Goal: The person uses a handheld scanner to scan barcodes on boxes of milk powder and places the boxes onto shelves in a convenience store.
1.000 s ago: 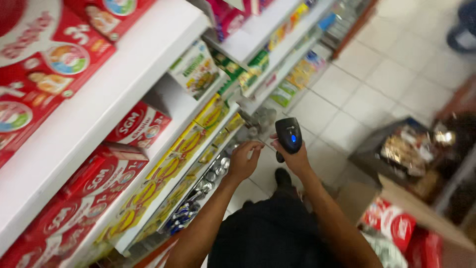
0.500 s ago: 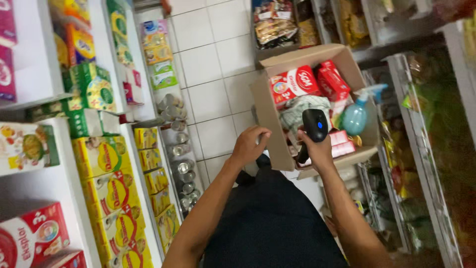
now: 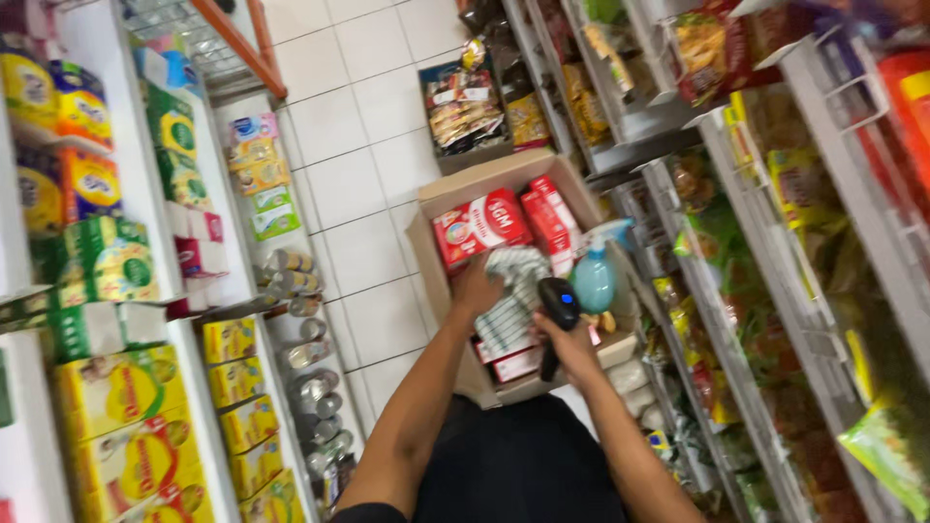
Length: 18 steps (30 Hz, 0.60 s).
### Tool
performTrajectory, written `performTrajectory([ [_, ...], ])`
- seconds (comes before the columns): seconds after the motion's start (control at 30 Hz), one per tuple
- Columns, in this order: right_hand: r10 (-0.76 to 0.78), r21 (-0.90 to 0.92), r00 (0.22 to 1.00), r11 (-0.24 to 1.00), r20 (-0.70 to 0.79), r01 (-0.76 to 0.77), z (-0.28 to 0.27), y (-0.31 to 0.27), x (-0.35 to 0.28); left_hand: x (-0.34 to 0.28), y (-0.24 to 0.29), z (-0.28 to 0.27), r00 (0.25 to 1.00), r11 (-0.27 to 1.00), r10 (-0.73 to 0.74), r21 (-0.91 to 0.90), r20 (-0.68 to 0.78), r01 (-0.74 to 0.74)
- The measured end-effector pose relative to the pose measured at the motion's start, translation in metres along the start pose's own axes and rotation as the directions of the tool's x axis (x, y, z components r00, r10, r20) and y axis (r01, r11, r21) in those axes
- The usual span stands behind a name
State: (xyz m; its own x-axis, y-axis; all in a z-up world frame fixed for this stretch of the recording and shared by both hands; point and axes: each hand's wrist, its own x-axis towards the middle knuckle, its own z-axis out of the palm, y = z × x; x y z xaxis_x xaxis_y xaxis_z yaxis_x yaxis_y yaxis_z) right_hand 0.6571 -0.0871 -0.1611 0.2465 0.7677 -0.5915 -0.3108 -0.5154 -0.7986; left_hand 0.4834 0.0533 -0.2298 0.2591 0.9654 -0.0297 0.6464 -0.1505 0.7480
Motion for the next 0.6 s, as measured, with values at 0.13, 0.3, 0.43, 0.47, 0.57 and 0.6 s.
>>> performTrajectory([
  [0.13, -0.042, -0.237, 0.999, 0.971, 0.008, 0.043, -0.006, -0.009, 0.032, -0.008, -0.004, 0.031, 0.914, 0.98, -0.195, 0.024, 0.357, 0.2],
  [0.3, 0.049, -0.167, 0.984, 0.986, 0.174, -0.019, -0.002, -0.021, 0.059, -0.026, -0.007, 0.048, 0.926, 0.974, -0.001, -0.211, 0.378, 0.087],
  [0.43, 0.222, -0.231, 0.962, 0.956, 0.161, -0.182, 0.0, -0.024, 0.073, -0.011, -0.032, 0.046, 0.904, 0.917, -0.102, -0.314, 0.415, 0.248],
  [0.47, 0.187, -0.209, 0.967, 0.966, 0.172, -0.149, 0.0, -0.023, 0.074, -0.004, -0.038, 0.046, 0.962, 0.97, -0.011, -0.231, 0.273, 0.076],
  [0.57, 0.095, -0.133, 0.983, 0.988, 0.156, -0.075, 0.0, -0.022, 0.064, 0.027, -0.048, 0.048, 0.616, 0.226, -0.66, -0.668, 0.43, 0.709],
  [0.6, 0.073, -0.102, 0.989, 0.993, 0.129, -0.06, 0.002, -0.024, 0.06, 0.038, -0.053, 0.047, 0.549, 0.116, -0.708, -0.694, 0.444, 0.71],
])
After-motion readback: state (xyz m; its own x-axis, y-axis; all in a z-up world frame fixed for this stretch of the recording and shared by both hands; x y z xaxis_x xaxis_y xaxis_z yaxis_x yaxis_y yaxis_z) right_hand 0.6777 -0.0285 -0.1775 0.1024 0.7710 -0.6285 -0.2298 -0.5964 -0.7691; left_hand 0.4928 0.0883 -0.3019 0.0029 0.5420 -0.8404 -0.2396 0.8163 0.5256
